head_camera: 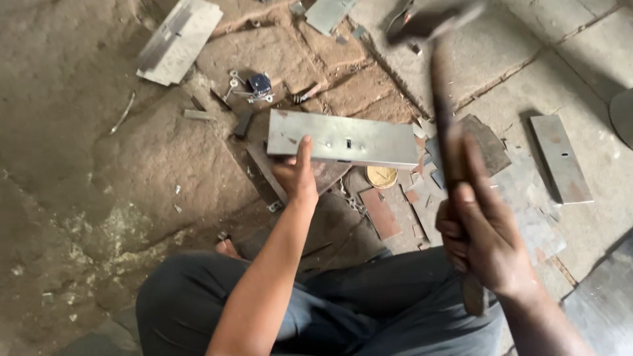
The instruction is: The person sits on the floor and assembles a metal component by inserting a small black part into a rectangular metal sheet. They use a hammer to tap the part into place and a wrench to tighten a bolt, repeatedly checking the fit and adjusting the assembly.
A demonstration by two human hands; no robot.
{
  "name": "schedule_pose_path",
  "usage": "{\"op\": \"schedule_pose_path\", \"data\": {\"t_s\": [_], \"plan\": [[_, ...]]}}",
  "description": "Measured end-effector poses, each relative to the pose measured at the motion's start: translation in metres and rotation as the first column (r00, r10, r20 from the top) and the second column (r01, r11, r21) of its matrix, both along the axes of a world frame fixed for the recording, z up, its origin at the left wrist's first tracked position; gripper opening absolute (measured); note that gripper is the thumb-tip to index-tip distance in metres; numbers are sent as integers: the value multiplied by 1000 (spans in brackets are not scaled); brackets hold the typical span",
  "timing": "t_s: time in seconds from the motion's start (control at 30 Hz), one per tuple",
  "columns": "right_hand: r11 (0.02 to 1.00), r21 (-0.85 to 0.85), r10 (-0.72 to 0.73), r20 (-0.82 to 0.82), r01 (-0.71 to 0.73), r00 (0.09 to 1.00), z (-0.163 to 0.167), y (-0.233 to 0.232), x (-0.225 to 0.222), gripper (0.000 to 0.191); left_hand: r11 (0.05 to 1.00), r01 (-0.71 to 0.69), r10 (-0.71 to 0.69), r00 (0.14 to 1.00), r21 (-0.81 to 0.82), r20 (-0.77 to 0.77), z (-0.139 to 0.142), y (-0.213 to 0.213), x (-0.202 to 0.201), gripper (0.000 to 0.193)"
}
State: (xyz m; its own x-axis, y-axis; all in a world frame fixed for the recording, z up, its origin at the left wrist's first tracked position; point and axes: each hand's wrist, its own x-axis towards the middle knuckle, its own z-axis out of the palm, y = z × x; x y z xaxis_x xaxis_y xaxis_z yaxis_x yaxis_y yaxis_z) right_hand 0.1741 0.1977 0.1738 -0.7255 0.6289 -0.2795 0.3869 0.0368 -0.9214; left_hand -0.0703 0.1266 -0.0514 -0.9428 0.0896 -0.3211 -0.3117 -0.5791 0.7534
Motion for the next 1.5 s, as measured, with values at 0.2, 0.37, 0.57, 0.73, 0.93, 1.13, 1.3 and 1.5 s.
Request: {"op": "schedule_pose_path", "data": {"t_s": [0.2,0.37,0.57,0.73,0.93,1.13,1.3,1.5], "plan": [[874,406,191,217,-266,957,-28,-29,-26,59,997,-83,82,963,5,-256,-3,1,1,43],[984,-148,106,56,-96,993,-10,-6,-4,62,998,-44,39,991,-38,-128,-1,0,0,41],[764,635,304,-194,-117,933,-24,-41,-17,57,997,-71,74,960,20,-270,0,-2,3,43],[989,113,44,407,-98,912,-18,-23,-28,59,997,-64,53,970,-37,-236,-1,-1,2,44],[902,378,90,302,-206,949,-37,-32,-10,64,996,-90,85,974,-14,-212,2,0,0,49],[986,67,134,227,-153,965,-77,-38,18,60,998,-42,50,977,41,-206,5,-5,6,50],[939,-335,139,178,-73,974,-117,-49,98,66,986,-19,56,973,164,-226,3,0,-3,54],[802,321,470,181,-504,864,-164,-52,97,59,997,76,-77,835,-24,-544,34,-7,9,39]]}}
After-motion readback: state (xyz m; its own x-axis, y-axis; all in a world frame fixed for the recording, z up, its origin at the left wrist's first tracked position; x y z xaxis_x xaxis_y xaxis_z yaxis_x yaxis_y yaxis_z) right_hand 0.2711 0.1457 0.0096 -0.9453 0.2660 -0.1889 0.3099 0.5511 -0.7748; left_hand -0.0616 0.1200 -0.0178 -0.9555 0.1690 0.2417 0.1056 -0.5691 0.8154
